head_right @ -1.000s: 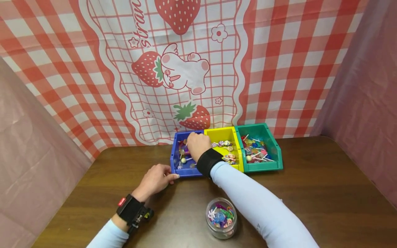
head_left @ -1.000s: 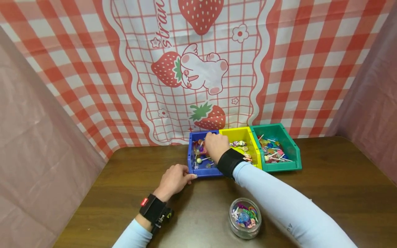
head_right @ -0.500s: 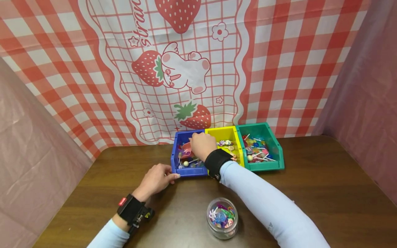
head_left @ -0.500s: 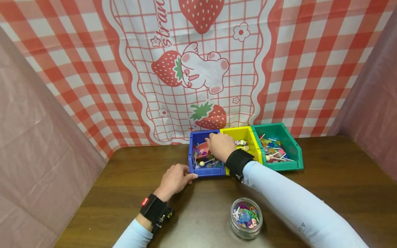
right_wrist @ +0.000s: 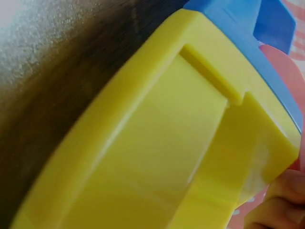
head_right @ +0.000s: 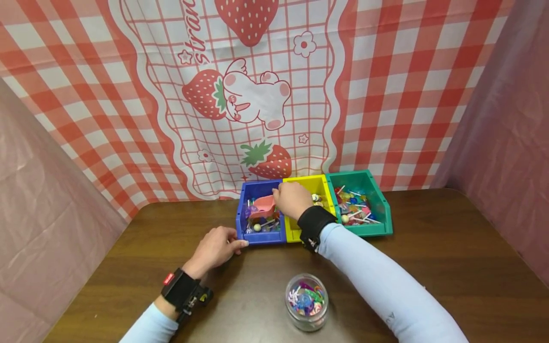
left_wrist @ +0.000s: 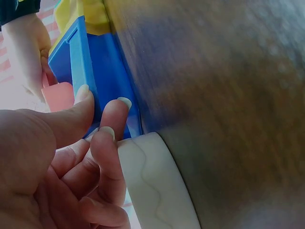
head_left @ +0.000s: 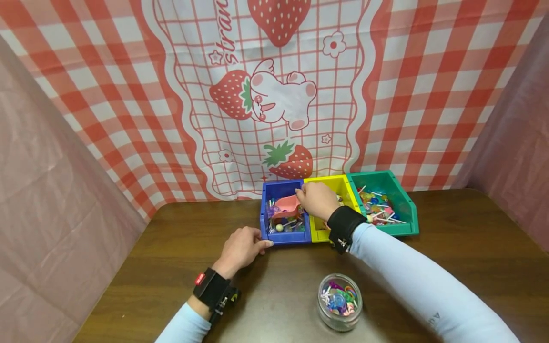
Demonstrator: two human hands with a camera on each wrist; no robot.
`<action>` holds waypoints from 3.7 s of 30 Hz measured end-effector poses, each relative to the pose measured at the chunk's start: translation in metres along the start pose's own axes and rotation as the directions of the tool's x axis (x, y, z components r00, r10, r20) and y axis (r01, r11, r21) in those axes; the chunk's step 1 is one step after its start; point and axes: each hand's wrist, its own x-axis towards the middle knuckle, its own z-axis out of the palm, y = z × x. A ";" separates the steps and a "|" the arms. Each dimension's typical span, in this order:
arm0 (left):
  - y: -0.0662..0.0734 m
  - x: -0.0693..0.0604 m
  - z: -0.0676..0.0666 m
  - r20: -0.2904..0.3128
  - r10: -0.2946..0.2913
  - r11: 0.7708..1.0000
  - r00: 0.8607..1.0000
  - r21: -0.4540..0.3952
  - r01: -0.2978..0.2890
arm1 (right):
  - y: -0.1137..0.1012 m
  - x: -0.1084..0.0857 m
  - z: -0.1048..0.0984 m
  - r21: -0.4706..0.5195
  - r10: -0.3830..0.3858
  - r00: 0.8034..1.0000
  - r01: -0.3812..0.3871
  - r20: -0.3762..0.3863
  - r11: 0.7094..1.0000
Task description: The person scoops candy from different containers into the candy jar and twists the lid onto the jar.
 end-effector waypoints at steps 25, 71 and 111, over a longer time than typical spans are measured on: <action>0.004 0.003 0.006 0.016 0.014 1.000 1.000 0.007 -0.014 | 0.065 -0.085 -0.057 0.465 0.092 0.996 -0.084 0.004 0.881; 0.001 0.018 -0.001 -0.010 -0.047 0.996 0.999 0.075 0.048 | 0.052 -0.142 -0.121 0.230 -0.341 0.879 0.275 0.333 0.933; 0.002 0.020 0.000 0.026 -0.069 0.995 0.997 0.076 0.067 | 0.055 -0.152 -0.146 -0.049 -0.279 0.949 0.289 0.150 0.956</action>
